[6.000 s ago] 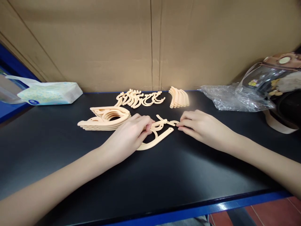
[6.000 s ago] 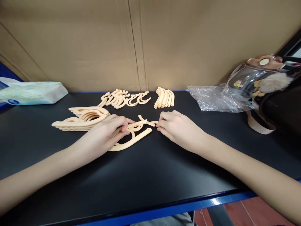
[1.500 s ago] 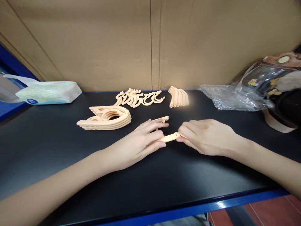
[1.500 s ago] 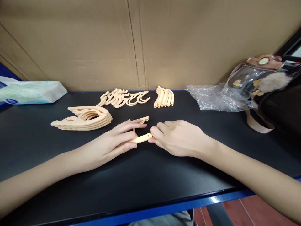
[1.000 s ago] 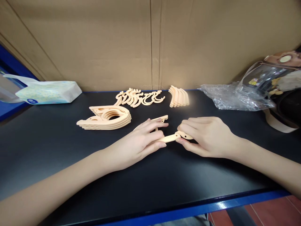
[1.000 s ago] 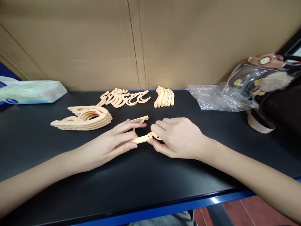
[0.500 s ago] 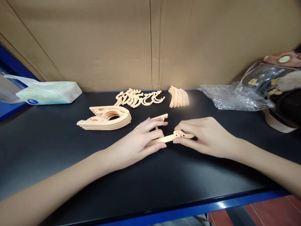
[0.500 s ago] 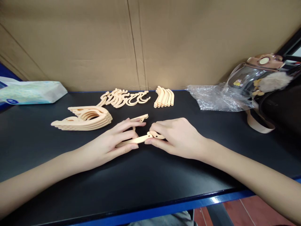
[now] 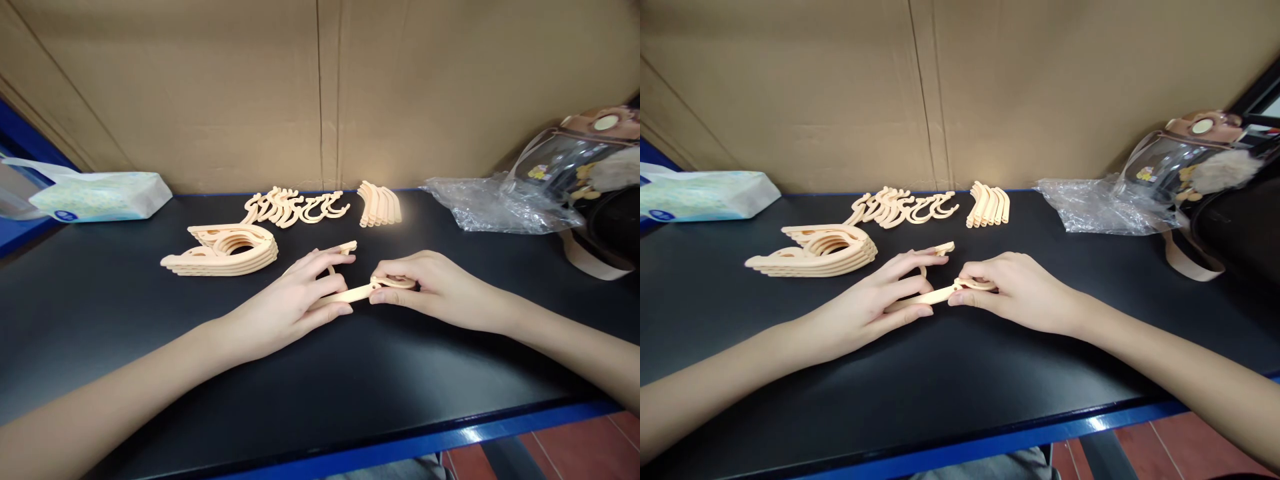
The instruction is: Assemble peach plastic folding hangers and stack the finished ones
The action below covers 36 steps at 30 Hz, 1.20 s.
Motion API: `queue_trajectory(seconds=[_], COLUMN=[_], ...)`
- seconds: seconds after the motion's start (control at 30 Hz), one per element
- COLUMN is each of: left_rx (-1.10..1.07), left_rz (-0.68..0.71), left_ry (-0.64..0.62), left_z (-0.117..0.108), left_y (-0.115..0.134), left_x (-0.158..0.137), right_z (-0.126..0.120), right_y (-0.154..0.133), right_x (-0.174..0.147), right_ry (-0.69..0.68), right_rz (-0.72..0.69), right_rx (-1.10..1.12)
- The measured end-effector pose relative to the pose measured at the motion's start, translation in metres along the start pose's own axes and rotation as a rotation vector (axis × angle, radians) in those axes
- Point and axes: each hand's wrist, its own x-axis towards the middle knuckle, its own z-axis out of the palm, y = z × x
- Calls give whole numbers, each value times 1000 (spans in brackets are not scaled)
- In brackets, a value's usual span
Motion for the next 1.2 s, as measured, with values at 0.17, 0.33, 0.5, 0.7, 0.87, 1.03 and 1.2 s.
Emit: queue_trajectory(seconds=[0.17, 0.33, 0.5, 0.7, 0.87, 1.03, 1.2], left_rx=[2, 2, -16, -32, -32, -27, -28], left_rz=[1, 1, 14, 5, 5, -1, 0], left_ry=[-3, -19, -2, 7, 13, 8, 6], left_z=[0, -1, -1, 0, 0, 0, -1], left_y=[1, 1, 2, 0, 0, -1, 0], left_x=[1, 1, -2, -1, 0, -1, -2], right_z=[0, 2, 6, 7, 7, 7, 8], right_y=[-2, -3, 2, -1, -1, -1, -2], right_x=[-1, -3, -6, -4, -2, -2, -1], right_ry=[-2, 38, 165, 123, 123, 117, 75], right_rz=[-34, -105, -229, -148, -94, -79, -22], right_rx=[26, -210, -502, -364, -207, -140, -2])
